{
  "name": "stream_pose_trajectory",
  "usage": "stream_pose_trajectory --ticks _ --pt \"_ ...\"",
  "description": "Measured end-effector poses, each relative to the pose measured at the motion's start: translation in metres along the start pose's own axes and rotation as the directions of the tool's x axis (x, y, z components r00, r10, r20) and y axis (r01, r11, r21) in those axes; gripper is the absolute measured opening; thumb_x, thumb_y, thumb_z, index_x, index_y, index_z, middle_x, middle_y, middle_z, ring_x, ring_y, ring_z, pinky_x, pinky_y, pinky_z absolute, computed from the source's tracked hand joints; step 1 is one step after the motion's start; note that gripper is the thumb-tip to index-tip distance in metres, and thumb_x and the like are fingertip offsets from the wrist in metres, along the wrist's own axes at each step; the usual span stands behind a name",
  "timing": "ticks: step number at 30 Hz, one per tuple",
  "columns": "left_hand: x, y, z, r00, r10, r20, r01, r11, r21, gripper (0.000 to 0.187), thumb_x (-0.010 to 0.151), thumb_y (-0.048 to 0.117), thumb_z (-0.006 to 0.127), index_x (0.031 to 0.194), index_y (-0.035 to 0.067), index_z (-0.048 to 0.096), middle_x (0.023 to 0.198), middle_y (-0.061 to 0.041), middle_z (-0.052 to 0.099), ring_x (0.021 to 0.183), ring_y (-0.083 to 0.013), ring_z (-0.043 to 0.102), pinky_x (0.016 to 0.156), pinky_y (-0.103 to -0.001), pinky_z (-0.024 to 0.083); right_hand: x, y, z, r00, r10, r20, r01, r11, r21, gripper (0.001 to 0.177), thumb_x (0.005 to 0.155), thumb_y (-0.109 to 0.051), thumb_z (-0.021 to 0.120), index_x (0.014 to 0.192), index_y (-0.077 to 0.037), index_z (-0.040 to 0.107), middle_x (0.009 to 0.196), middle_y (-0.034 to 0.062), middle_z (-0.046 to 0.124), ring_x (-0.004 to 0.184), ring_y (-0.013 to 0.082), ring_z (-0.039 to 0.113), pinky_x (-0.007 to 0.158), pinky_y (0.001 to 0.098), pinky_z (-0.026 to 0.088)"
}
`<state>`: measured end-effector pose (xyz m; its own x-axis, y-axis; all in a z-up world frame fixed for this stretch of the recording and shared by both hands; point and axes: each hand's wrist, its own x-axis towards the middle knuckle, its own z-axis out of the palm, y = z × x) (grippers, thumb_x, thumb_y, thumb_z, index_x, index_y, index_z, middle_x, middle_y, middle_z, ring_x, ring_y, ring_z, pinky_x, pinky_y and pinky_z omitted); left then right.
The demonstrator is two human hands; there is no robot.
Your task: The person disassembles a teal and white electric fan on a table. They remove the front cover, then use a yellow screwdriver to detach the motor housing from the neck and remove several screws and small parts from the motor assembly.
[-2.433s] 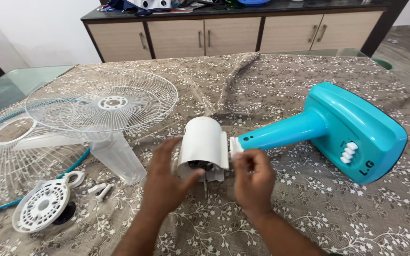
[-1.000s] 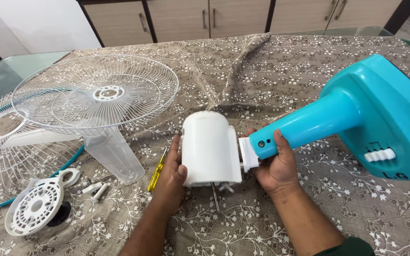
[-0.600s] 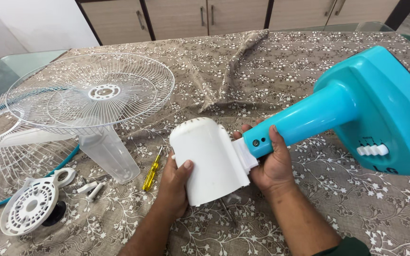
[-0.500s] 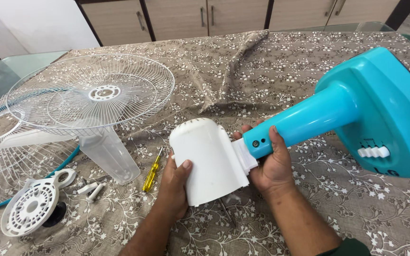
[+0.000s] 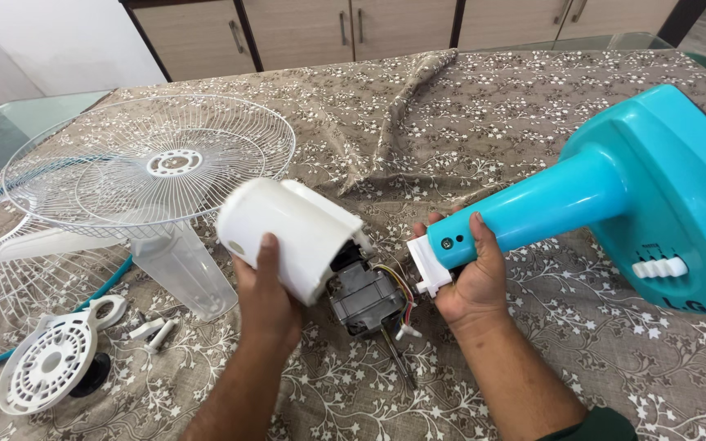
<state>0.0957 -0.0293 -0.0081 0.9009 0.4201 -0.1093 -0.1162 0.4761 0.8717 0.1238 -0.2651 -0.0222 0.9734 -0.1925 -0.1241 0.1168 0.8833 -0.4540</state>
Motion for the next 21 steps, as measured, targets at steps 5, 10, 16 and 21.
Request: stream_pose_trajectory --ticks 5,10,16,21 --pt "0.019 0.016 -0.001 0.993 0.092 -0.068 -0.087 0.993 0.079 0.092 0.085 0.037 0.066 0.156 0.020 0.009 0.130 -0.022 0.051 0.107 -0.0349 0.066 0.083 -0.050 0.064 0.004 0.000 -0.002 0.998 -0.033 0.057 0.032 0.999 0.016 0.043 0.086 -0.031 0.078 0.112 -0.004 0.056 0.104 0.0136 0.065 0.103 0.0292 0.069 0.101 0.0545 0.054" --pt "0.043 0.007 -0.002 0.938 0.298 0.179 -0.318 0.943 0.096 0.092 0.091 0.041 0.073 0.158 0.005 0.022 0.140 -0.025 0.051 0.123 -0.0315 0.061 0.100 -0.043 0.059 0.013 0.002 -0.009 0.998 -0.041 -0.046 0.041 0.999 -0.003 0.039 0.087 -0.031 0.075 0.111 -0.008 0.055 0.102 0.0134 0.067 0.099 0.0311 0.070 0.098 0.0553 0.056" --pt "0.069 0.002 0.015 0.864 0.448 0.229 -0.488 0.856 0.169 0.109 0.094 0.049 0.074 0.165 0.006 0.003 0.151 -0.024 0.044 0.138 -0.0340 0.051 0.111 -0.044 0.052 0.021 0.001 -0.014 0.994 -0.010 -0.113 0.008 1.000 -0.019 0.044 0.087 -0.038 0.074 0.112 -0.008 0.053 0.102 0.0153 0.071 0.098 0.0372 0.071 0.094 0.0532 0.059" --pt "0.080 -0.003 0.043 0.979 0.165 0.117 -0.194 0.931 0.308 0.117 0.083 0.049 0.066 0.158 0.018 -0.017 0.147 -0.023 0.042 0.128 -0.0366 0.054 0.098 -0.049 0.056 0.023 0.003 -0.014 0.992 -0.020 -0.128 0.012 0.998 -0.063 0.057 0.086 -0.049 0.072 0.121 -0.009 0.050 0.105 0.0139 0.070 0.100 0.0362 0.071 0.095 0.0527 0.060"
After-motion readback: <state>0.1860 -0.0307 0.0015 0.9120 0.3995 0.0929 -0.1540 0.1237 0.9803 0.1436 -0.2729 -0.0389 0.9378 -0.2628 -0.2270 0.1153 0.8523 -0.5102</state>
